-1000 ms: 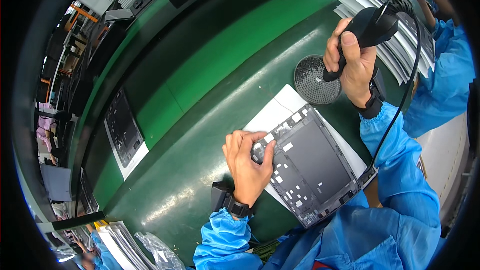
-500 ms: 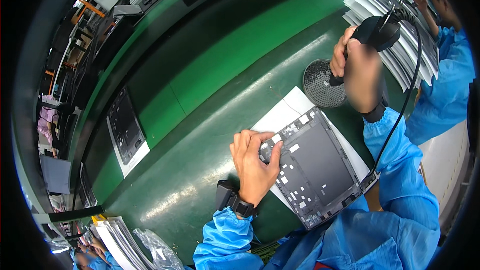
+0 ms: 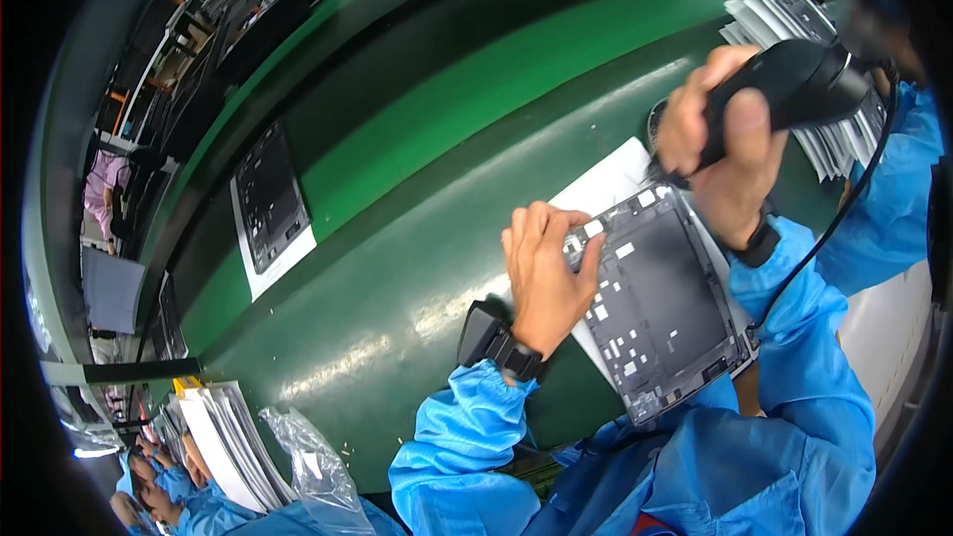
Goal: Assembling electronic components on a factory assembly line using a power screwdriver.
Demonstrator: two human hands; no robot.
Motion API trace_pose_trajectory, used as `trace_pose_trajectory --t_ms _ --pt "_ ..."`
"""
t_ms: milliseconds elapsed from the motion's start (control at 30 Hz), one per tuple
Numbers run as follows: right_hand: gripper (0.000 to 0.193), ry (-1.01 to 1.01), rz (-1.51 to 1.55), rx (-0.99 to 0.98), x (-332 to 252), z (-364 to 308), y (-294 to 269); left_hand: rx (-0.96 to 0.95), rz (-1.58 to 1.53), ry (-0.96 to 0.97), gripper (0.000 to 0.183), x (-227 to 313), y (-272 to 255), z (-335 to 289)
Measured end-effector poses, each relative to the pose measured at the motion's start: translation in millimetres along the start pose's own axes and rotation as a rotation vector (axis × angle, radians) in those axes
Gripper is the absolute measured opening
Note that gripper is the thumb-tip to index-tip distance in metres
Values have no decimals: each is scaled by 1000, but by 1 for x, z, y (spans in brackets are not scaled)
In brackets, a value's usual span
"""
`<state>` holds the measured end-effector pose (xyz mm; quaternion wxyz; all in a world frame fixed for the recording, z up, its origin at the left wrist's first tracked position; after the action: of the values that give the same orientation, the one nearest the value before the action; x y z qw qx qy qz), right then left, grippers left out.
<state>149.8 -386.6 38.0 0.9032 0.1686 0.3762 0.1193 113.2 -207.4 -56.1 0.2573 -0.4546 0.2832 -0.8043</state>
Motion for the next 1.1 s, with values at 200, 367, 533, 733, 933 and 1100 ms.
trace_pose_trajectory --t_ms 200,367,533,733,933,1100 --pt "28 207 143 -53 34 -43 39 69 68 -65 36 -2 1 -3" --pt "27 190 134 -123 40 -44 41 73 66 -58 39 -5 -2 -4" --pt "29 188 128 -148 43 -44 39 59 65 -67 39 -6 -1 -3" --pt "29 208 136 -132 42 -46 39 53 58 -70 38 -5 0 -3" --pt "31 232 149 -141 42 -48 37 47 52 -77 37 -5 -1 -4" --pt "31 217 136 -146 42 -47 40 50 53 -72 36 -5 -1 -3"
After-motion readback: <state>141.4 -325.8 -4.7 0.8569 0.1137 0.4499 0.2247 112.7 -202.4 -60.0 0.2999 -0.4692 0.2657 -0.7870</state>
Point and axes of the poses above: each hand's wrist, its own z-axis towards the middle knuckle, its own y-axis out of the palm, x = y × z, the point moved 1 cm from there along z, towards the middle knuckle, and after that the axes turned 8 degrees about z, right-handed, at the moved point
